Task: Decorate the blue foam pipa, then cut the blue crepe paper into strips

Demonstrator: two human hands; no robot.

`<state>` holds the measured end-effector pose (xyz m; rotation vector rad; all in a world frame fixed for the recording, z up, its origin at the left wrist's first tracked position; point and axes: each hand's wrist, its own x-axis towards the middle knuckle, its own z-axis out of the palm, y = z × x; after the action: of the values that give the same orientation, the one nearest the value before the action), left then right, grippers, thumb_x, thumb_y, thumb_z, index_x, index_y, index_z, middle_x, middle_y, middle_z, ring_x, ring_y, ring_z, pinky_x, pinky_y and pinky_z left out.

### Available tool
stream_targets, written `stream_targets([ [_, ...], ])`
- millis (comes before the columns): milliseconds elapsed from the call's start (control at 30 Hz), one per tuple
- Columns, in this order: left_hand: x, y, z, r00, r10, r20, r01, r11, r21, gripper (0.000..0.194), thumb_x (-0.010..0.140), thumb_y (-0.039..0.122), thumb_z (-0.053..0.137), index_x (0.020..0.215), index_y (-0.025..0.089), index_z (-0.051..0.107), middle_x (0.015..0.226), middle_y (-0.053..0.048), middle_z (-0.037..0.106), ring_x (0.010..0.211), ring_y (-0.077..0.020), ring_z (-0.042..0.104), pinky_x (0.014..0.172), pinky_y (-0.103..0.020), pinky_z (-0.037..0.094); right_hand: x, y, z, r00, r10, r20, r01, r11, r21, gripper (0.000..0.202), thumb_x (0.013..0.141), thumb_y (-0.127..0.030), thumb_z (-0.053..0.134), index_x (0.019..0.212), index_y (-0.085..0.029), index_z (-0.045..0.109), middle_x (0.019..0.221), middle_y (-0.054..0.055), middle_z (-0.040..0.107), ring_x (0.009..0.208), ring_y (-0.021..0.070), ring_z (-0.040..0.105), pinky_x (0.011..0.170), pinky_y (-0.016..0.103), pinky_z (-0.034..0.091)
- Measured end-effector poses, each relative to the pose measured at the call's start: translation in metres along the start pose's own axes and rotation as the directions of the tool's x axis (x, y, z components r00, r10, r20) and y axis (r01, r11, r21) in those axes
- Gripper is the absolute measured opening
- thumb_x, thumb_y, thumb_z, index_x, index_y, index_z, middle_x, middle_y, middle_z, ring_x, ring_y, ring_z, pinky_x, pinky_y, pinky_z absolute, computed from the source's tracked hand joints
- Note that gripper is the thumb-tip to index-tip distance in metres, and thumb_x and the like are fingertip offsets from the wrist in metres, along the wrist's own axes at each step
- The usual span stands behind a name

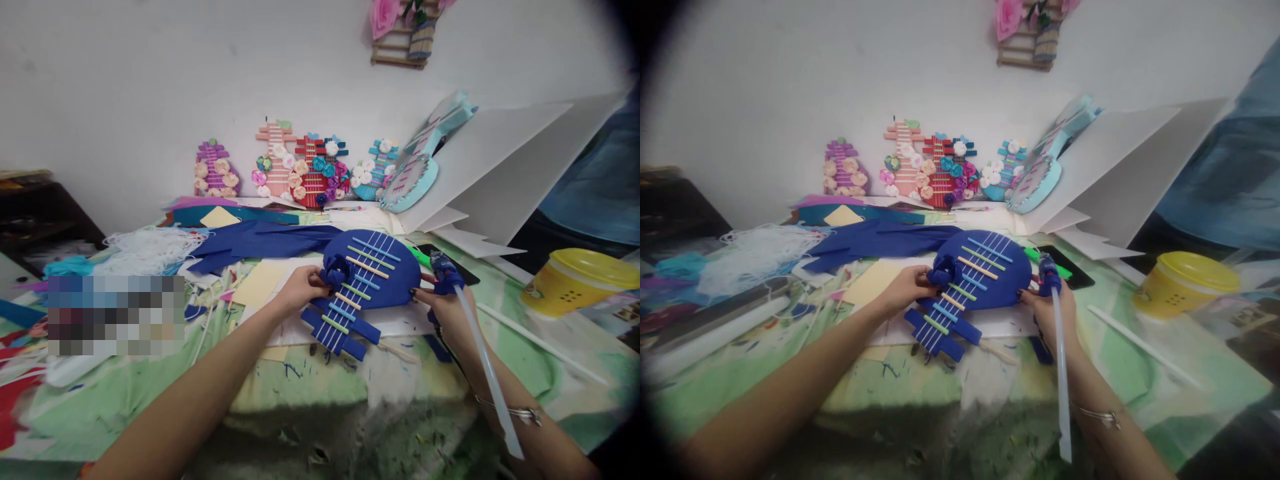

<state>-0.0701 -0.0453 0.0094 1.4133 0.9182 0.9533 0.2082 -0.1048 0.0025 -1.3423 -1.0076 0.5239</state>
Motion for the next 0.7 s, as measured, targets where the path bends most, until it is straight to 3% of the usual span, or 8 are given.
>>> stream_targets([
  [100, 0.001, 0.003, 0.004, 0.995, 0.084, -0.046, -0.088, 0.993, -0.08, 0.034, 0.055, 0.013, 0.076, 0.084, 0.015, 0.059, 0.075, 0.0, 0.071, 0.07, -0.0161, 0.067, 0.069, -0.027, 0.052, 0.0, -0.015, 0.008, 0.997, 0.068, -0.025, -0.065, 0.994, 0.086, 0.037, 0.054, -0.024, 0.076, 0.089, -0.015, 0.066, 0.082, 0.009, 0.072, 0.066, 0.0217, 0.066, 0.043, 0.024, 0.04],
  [300, -0.002, 0.011, 0.006, 0.979, 0.19, -0.07, -0.2, 0.965, -0.167, 0.039, 0.05, 0.014, 0.081, 0.08, 0.016, 0.056, 0.069, 0.004, 0.067, 0.07, -0.0151, 0.066, 0.07, -0.026, 0.051, 0.018, -0.024, 0.019, 1.0, -0.008, 0.011, 0.005, 0.968, 0.252, 0.025, 0.053, -0.021, 0.079, 0.072, -0.018, 0.063, 0.072, 0.001, 0.07, 0.066, 0.0186, 0.065, 0.053, 0.027, 0.048],
  [500, -0.004, 0.014, -0.001, 0.982, 0.186, -0.037, -0.19, 0.968, -0.166, 0.037, 0.052, 0.006, 0.073, 0.085, 0.015, 0.059, 0.07, 0.002, 0.068, 0.065, -0.0136, 0.065, 0.062, -0.023, 0.049, 0.039, -0.014, 0.022, 0.997, -0.033, 0.075, 0.009, 0.953, 0.302, 0.03, 0.053, -0.02, 0.081, 0.078, -0.021, 0.064, 0.074, -0.001, 0.071, 0.071, 0.0197, 0.067, 0.06, 0.03, 0.052],
  [700, -0.006, 0.019, -0.004, 0.985, 0.17, 0.015, -0.166, 0.976, -0.14, 0.034, 0.057, 0.007, 0.071, 0.09, 0.013, 0.064, 0.072, -0.002, 0.07, 0.067, -0.0152, 0.066, 0.064, -0.024, 0.049, 0.037, -0.006, 0.022, 0.995, -0.067, 0.075, 0.035, 0.93, 0.366, 0.03, 0.056, -0.021, 0.08, 0.08, -0.021, 0.061, 0.075, -0.001, 0.07, 0.085, 0.0222, 0.068, 0.08, 0.037, 0.055],
])
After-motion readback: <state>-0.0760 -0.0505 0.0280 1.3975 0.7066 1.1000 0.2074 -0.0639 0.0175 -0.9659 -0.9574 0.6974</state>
